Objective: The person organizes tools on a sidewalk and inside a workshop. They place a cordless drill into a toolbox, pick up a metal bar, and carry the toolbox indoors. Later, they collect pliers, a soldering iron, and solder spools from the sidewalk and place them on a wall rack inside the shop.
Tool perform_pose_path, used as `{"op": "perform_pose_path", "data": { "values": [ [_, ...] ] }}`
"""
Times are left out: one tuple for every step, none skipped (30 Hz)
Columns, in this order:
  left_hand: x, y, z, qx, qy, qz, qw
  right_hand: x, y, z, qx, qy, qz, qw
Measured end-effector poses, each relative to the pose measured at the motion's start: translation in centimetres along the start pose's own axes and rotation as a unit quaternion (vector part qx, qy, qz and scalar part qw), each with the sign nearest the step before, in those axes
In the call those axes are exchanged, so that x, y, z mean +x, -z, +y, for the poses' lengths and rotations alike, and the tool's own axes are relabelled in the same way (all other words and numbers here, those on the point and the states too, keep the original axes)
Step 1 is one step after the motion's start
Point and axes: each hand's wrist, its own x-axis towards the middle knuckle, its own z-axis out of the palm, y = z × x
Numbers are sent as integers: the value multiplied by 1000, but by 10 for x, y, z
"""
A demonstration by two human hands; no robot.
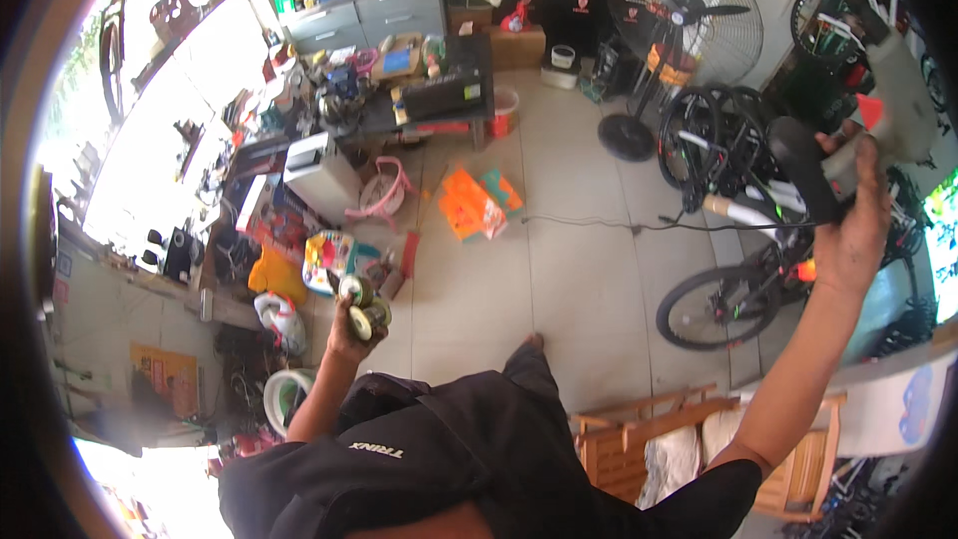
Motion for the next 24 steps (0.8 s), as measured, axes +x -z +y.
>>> {"op": "perform_pose_path", "data": {
  "values": [
    [24, -18, 4, -14, -4, -18, 1000, 34, -7, 17, 0, -2, -31, 1000],
    [35, -32, 4, -32, -5, -26, 999, 65, -27, 40, -11, 4, -17, 1000],
    [45, -53, 6, -26, -20, -23, 999, 100, -48, 61, -1, 13, -47, 999],
    [55, -77, 17, -31, -39, -29, 998, 129, -51, 61, 21, 36, -61, 997],
    [63, -92, 22, -39, -40, -21, 998, 165, -64, 74, 32, -10, -80, 996],
    [85, -106, 21, -48, -43, -22, 998, 199, -74, 92, 43, -47, -100, 993],
    [107, -116, 22, -46, -45, -24, 998, 228, -87, 114, 32, -28, -118, 992],
    [127, -123, 24, -45, -51, -23, 997, 263, -96, 138, 51, -45, -153, 986],
    [153, -132, 26, -54, -48, -24, 997, 290, -109, 161, 53, -21, -155, 986],
    [180, -142, 24, -66, -49, -19, 996, 315, -122, 184, 54, 4, -157, 986],
    [205, -156, 26, -79, -53, -15, 995, 343, -132, 207, 62, 28, -166, 984],
    [232, -168, 27, -92, -56, -11, 994, 370, -138, 227, 63, 35, -169, 983],
    [261, -176, 27, -96, -65, 3, 993, 396, -145, 246, 64, 43, -172, 982],
    [288, -193, 29, -101, -83, -4, 991, 425, -157, 264, 65, 49, -177, 981],
    [316, -211, 31, -93, -86, -10, 992, 453, -169, 281, 65, 55, -183, 980],
    [345, -228, 37, -85, -89, -17, 992, 484, -173, 298, 64, 47, -165, 983],
    [382, -232, 43, -83, -47, -41, 995, 523, -171, 311, 61, 37, -155, 985],
    [413, -254, 51, -95, -55, -23, 994, 560, -165, 327, 59, 24, -141, 988],
    [439, -277, 54, -112, -39, -51, 992, 598, -163, 341, 81, 55, -174, 980],
    [461, -300, 64, -120, -28, -75, 990, 623, -173, 353, 75, 65, -128, 987],
    [474, -337, 76, -107, -47, -30, 993, 651, -179, 366, 65, 77, -140, 985],
    [499, -351, 84, -111, -37, -27, 993, 682, -186, 379, 57, 89, -151, 983],
    [530, -375, 91, -103, -23, -46, 993, 710, -195, 368, 23, 108, -166, 980],
    [554, -393, 99, -91, -22, -51, 994, 740, -208, 377, 6, 117, -184, 976]
  ]
}}
